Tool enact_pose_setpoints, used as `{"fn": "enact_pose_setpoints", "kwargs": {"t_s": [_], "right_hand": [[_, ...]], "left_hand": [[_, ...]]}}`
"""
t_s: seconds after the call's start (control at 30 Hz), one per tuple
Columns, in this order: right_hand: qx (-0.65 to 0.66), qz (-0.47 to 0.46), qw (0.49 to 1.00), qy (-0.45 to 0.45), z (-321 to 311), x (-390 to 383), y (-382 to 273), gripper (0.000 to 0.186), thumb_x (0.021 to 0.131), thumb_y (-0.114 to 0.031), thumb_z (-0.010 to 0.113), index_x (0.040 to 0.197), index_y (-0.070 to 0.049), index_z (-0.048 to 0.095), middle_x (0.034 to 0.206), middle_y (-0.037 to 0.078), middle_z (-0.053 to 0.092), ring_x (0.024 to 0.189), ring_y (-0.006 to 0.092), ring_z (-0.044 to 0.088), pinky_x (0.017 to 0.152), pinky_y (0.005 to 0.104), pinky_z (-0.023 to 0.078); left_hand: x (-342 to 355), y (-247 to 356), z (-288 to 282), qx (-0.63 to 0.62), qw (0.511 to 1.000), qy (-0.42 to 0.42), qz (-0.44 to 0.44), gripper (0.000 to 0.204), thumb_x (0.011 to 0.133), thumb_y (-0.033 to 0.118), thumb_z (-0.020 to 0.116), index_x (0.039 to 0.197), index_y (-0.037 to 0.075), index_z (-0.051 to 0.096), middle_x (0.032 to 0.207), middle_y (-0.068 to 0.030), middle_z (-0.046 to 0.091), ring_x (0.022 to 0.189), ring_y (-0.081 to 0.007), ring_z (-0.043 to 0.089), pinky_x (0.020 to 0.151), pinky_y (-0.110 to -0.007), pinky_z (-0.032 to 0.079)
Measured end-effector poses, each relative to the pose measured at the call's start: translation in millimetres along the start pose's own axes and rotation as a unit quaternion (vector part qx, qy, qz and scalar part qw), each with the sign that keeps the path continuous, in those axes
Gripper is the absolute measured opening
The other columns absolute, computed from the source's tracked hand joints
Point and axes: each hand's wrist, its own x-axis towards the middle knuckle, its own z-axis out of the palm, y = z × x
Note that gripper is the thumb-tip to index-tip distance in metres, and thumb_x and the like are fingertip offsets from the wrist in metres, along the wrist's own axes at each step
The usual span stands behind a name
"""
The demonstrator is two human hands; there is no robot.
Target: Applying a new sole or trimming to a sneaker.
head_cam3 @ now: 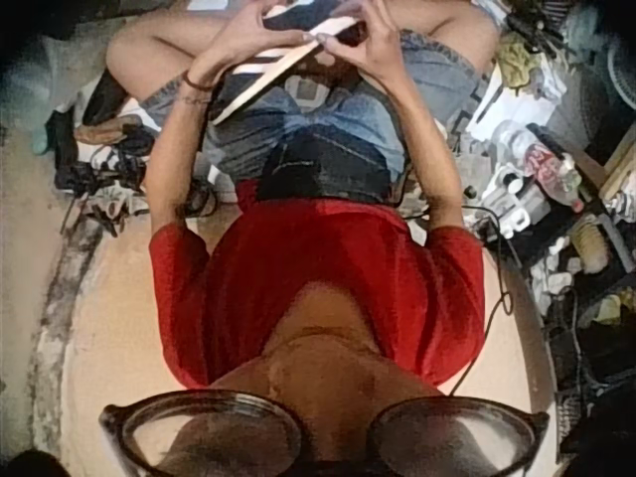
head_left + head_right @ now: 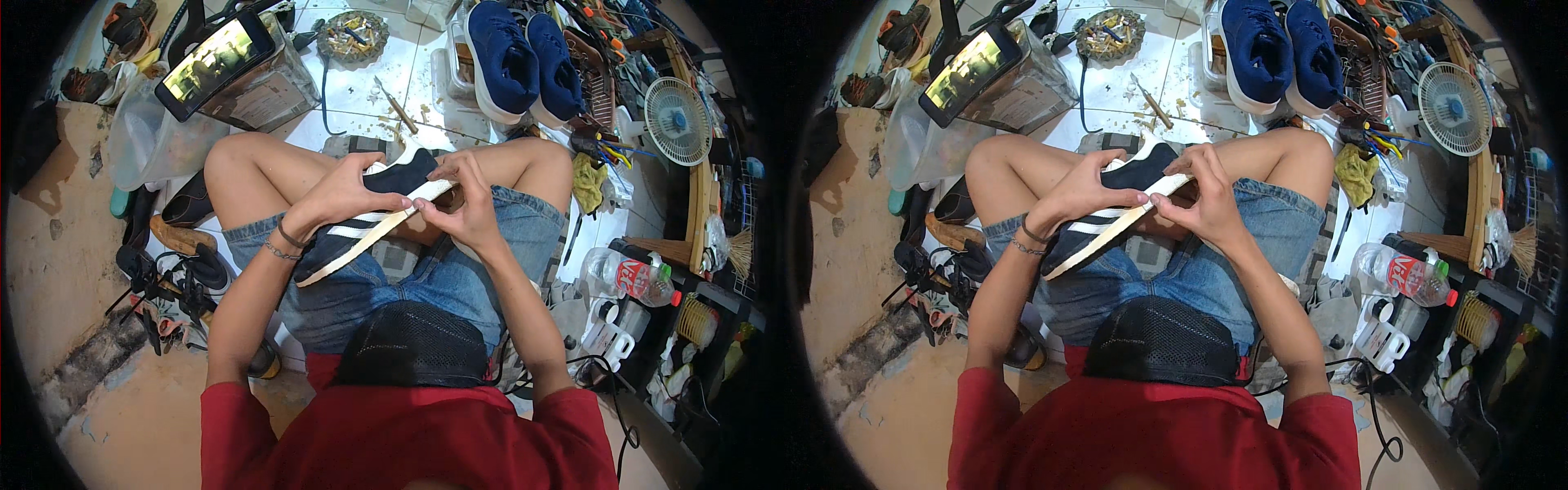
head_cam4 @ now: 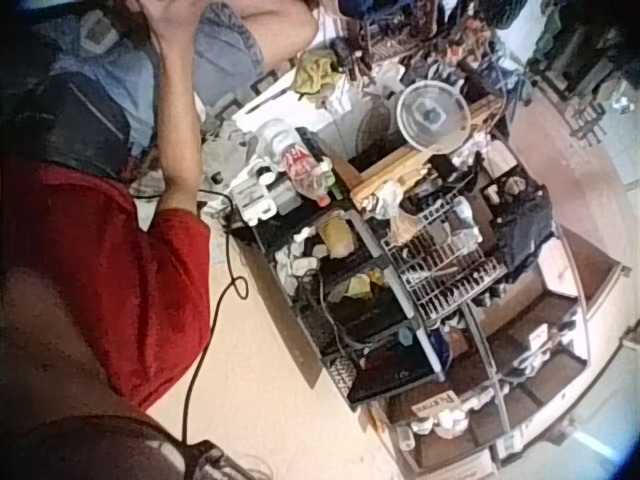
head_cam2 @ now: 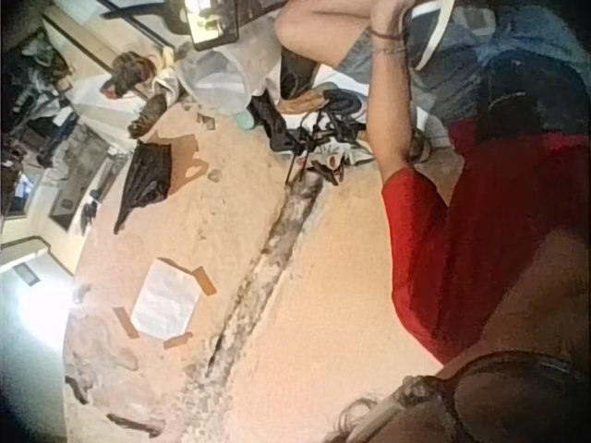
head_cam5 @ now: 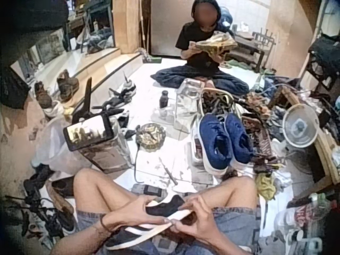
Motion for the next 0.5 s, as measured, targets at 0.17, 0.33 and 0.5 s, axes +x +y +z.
{"fn": "enact_pose_setpoints", "kwargs": {"t_s": [0.17, 0.33, 0.5], "right_hand": [[-0.011, 0.001, 1.0, -0.001, 1, 2, -1, 0.038, 0.07, -0.014, 0.081, 0.096, 0.002, 0.059, 0.097, 0.012, 0.054, 0.094, 0.0246, 0.058, 0.081, 0.0342, 0.048], [0.017, 0.01, 1.0, 0.005, -3, 6, -4, 0.039, 0.07, -0.018, 0.082, 0.096, 0.002, 0.061, 0.098, 0.012, 0.054, 0.091, 0.0239, 0.058, 0.08, 0.0337, 0.048], [0.096, 0.002, 0.988, -0.118, -45, 37, -29, 0.036, 0.07, -0.015, 0.085, 0.098, -0.001, 0.068, 0.1, 0.009, 0.054, 0.092, 0.0187, 0.058, 0.077, 0.0296, 0.048]], "left_hand": [[2, -6, -1, -0.009, 1.0, -0.009, -0.01, 0.056, 0.07, 0.033, 0.085, 0.102, -0.007, 0.065, 0.096, -0.0117, 0.068, 0.088, -0.0136, 0.06, 0.08, -0.029, 0.047], [4, -15, 0, -0.031, 1.0, 0.0, 0.0, 0.054, 0.071, 0.03, 0.084, 0.104, -0.008, 0.064, 0.095, -0.0089, 0.068, 0.087, -0.0114, 0.06, 0.079, -0.026, 0.048], [-19, 21, -7, -0.143, 0.99, -0.003, 0.007, 0.046, 0.075, 0.023, 0.083, 0.107, -0.003, 0.064, 0.096, -0.0035, 0.067, 0.088, -0.0073, 0.058, 0.081, -0.024, 0.047]]}}
